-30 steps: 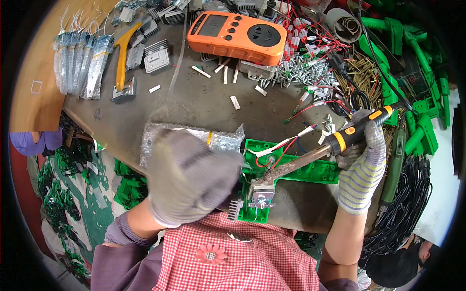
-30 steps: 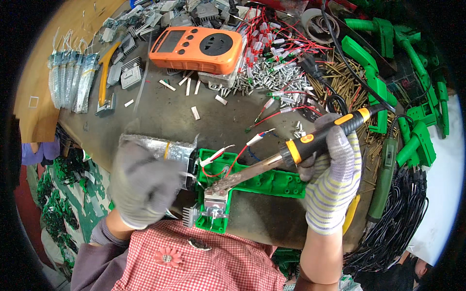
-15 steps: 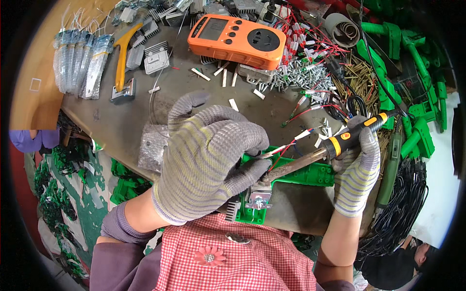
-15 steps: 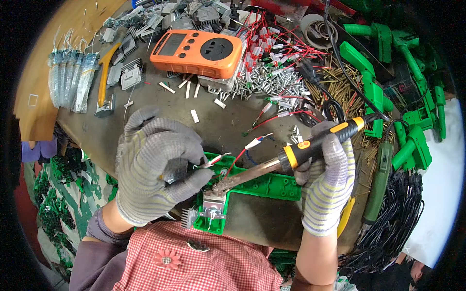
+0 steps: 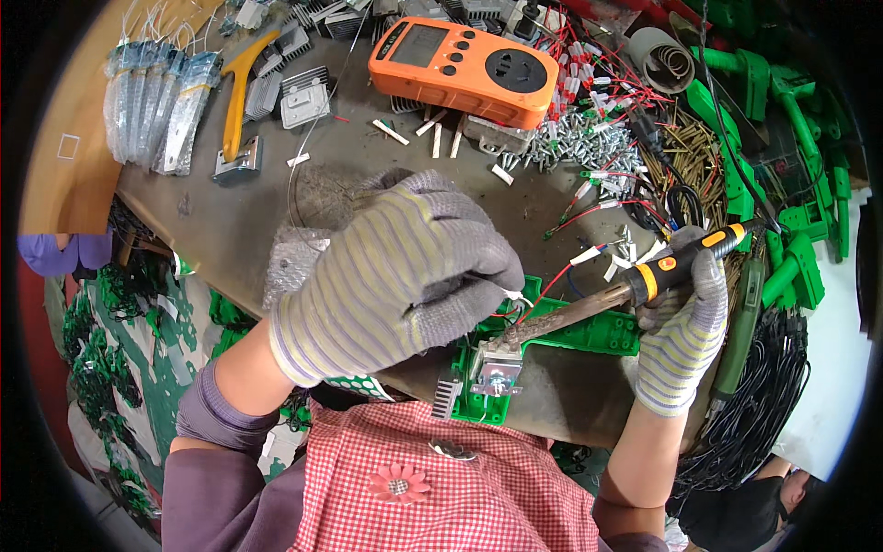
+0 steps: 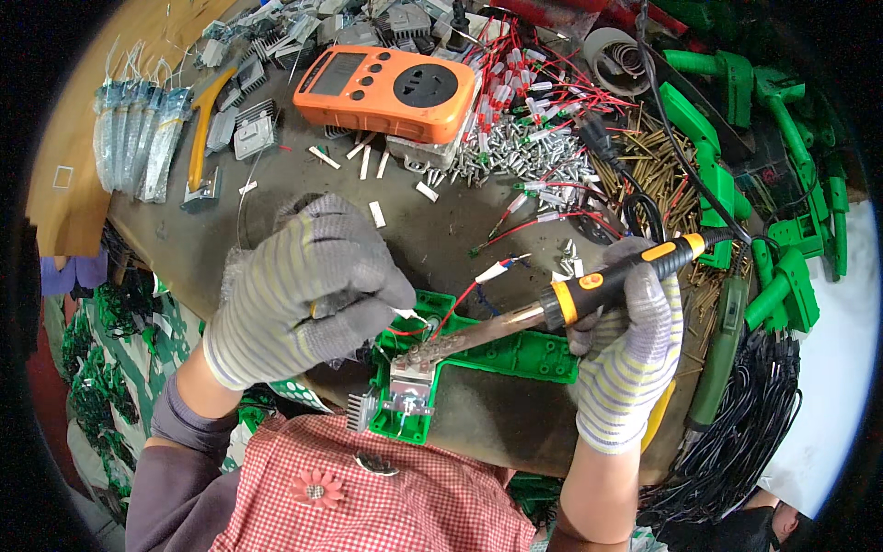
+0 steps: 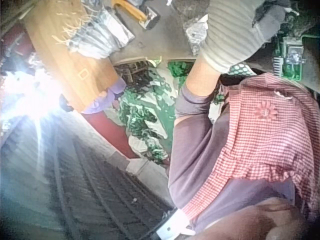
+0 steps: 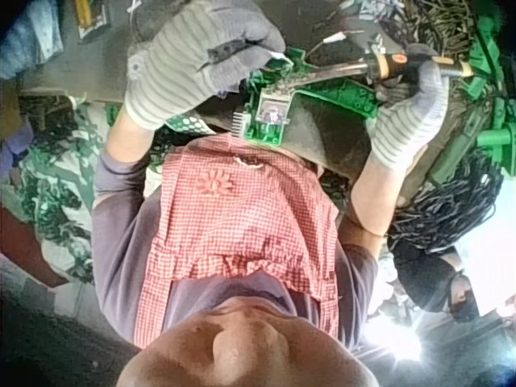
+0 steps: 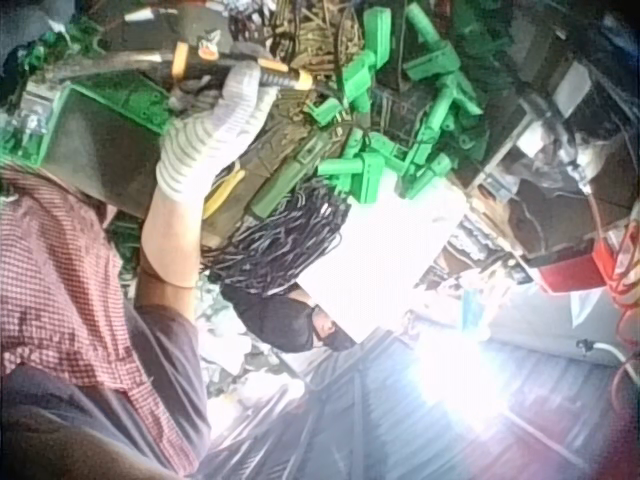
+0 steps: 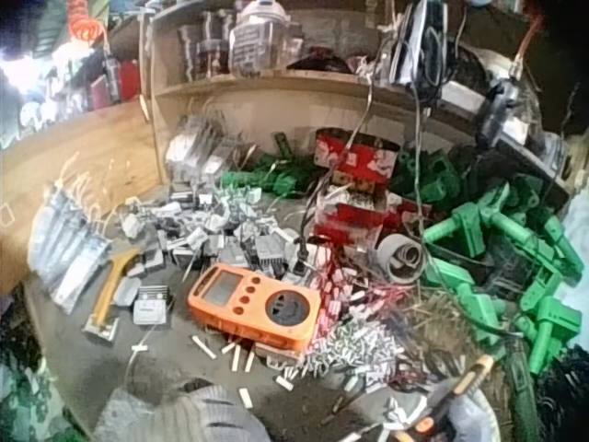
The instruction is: The worker assembles a green plastic electronic housing, wiring internal components and using a soldering iron.
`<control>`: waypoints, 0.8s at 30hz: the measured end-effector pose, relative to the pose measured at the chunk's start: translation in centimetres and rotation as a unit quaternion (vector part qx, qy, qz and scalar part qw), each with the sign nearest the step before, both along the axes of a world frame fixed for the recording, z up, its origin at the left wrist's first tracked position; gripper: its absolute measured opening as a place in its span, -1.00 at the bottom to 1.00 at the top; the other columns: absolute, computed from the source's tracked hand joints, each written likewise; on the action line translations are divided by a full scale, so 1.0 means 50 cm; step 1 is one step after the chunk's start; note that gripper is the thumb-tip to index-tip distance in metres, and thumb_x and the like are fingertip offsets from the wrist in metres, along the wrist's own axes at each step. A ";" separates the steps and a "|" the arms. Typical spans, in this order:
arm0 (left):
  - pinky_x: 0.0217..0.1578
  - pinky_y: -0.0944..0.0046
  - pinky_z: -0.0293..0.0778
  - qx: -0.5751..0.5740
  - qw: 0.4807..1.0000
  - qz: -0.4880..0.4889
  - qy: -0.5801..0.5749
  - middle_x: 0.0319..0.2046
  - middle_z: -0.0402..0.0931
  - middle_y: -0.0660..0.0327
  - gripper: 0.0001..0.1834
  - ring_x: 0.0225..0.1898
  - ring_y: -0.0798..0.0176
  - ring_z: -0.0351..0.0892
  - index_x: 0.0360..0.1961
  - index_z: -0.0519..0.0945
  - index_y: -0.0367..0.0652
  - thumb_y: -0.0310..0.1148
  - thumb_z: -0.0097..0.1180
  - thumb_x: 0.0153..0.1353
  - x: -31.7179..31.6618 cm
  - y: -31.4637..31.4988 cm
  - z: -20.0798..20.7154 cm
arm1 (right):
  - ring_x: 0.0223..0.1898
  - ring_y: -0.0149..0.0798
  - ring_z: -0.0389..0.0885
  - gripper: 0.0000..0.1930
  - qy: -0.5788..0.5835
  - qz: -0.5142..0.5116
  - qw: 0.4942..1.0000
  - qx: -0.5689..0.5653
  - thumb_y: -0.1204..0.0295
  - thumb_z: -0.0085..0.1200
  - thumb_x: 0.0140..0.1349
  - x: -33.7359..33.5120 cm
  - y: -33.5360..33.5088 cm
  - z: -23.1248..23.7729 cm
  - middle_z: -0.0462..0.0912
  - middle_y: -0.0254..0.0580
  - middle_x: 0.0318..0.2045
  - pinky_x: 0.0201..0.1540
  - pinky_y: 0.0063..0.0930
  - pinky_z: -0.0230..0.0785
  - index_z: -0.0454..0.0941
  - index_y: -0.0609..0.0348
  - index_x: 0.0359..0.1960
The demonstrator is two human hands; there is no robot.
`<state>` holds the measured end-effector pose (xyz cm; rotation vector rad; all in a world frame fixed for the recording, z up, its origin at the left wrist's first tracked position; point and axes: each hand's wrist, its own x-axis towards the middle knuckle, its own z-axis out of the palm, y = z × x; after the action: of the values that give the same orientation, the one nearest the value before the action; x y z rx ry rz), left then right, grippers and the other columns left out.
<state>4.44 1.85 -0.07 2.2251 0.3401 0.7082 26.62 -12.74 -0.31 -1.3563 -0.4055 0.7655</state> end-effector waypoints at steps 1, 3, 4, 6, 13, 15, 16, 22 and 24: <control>-0.14 0.12 0.38 -0.001 1.000 -0.001 0.000 -0.46 0.55 0.25 -0.89 -0.38 0.13 0.52 -0.39 0.65 -0.10 -0.40 0.32 0.04 -0.001 0.002 0.004 | -0.54 -0.47 0.52 -0.61 -0.016 -0.029 0.999 -0.006 0.11 0.10 0.31 -0.010 0.009 0.003 0.57 -0.33 -0.42 -0.54 -0.62 0.32 0.53 0.19 -0.06; -0.13 0.13 0.37 -0.018 1.000 0.005 0.019 -0.46 0.56 0.25 -0.89 -0.40 0.13 0.52 -0.41 0.65 -0.12 -0.37 0.32 0.06 -0.001 0.007 0.009 | -0.64 -0.53 0.46 -0.63 -0.032 -0.058 0.998 -0.013 0.12 0.06 0.33 -0.014 0.013 0.003 0.55 -0.35 -0.49 -0.66 -0.71 0.19 0.50 0.18 -0.08; -0.13 0.13 0.37 -0.018 1.000 0.007 0.019 -0.46 0.56 0.25 -0.89 -0.40 0.13 0.52 -0.41 0.65 -0.12 -0.37 0.32 0.06 -0.002 0.009 0.007 | -0.62 -0.53 0.47 -0.63 -0.033 -0.059 0.998 -0.013 0.12 0.07 0.32 -0.013 0.011 0.004 0.55 -0.34 -0.47 -0.65 -0.70 0.21 0.50 0.18 -0.08; -0.14 0.15 0.37 -0.046 0.998 -0.029 0.014 -0.46 0.56 0.26 -0.87 -0.38 0.14 0.52 -0.40 0.65 -0.13 -0.35 0.33 0.06 -0.003 0.015 0.001 | -0.61 -0.52 0.48 -0.63 -0.035 -0.059 0.998 -0.014 0.13 0.07 0.31 -0.015 0.011 0.004 0.55 -0.33 -0.45 -0.64 -0.70 0.22 0.50 0.19 -0.08; -0.13 0.18 0.34 -0.028 0.997 -0.034 0.062 -0.34 0.48 0.21 -0.89 -0.24 0.17 0.45 -0.37 0.67 -0.07 -0.32 0.30 0.11 0.000 0.018 0.014 | -0.58 -0.51 0.49 -0.61 -0.039 -0.048 0.998 -0.014 0.14 0.07 0.29 -0.008 0.005 0.003 0.55 -0.31 -0.41 -0.60 -0.69 0.24 0.50 0.21 -0.06; -0.11 0.18 0.34 -0.068 0.992 -0.055 0.086 -0.31 0.42 0.18 -0.90 -0.21 0.15 0.42 -0.37 0.67 -0.06 -0.31 0.28 0.13 -0.003 0.022 0.014 | -0.58 -0.51 0.49 -0.61 -0.049 -0.052 0.997 -0.024 0.13 0.07 0.29 -0.009 0.005 0.005 0.56 -0.31 -0.41 -0.61 -0.69 0.23 0.50 0.21 -0.05; -0.11 0.18 0.34 -0.068 0.992 -0.055 0.086 -0.31 0.42 0.18 -0.90 -0.21 0.15 0.42 -0.37 0.67 -0.06 -0.31 0.28 0.13 -0.002 0.023 0.014 | -0.59 -0.51 0.48 -0.60 -0.047 -0.049 0.997 -0.023 0.12 0.07 0.29 -0.010 0.005 0.005 0.56 -0.31 -0.41 -0.62 -0.69 0.22 0.50 0.21 -0.05; -0.08 0.12 0.34 -0.056 0.988 -0.104 0.097 -0.29 0.43 0.17 -0.86 -0.19 0.12 0.44 -0.40 0.68 -0.07 -0.25 0.27 0.15 0.001 0.030 0.010 | -0.60 -0.50 0.48 -0.58 -0.042 -0.041 0.998 -0.025 0.10 0.08 0.28 -0.007 0.003 0.007 0.56 -0.30 -0.41 -0.64 -0.69 0.20 0.50 0.22 -0.05; -0.07 0.09 0.33 -0.042 0.987 -0.109 0.106 -0.27 0.43 0.16 -0.84 -0.19 0.10 0.45 -0.39 0.67 -0.05 -0.22 0.27 0.15 0.000 0.027 0.008 | -0.59 -0.49 0.49 -0.58 -0.038 -0.032 0.998 -0.027 0.10 0.08 0.28 -0.005 0.003 0.006 0.56 -0.30 -0.41 -0.63 -0.68 0.22 0.50 0.21 -0.06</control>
<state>4.43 3.21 0.33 2.2181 0.2201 0.3358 26.36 -12.61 -0.02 -1.4447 -0.4016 0.6789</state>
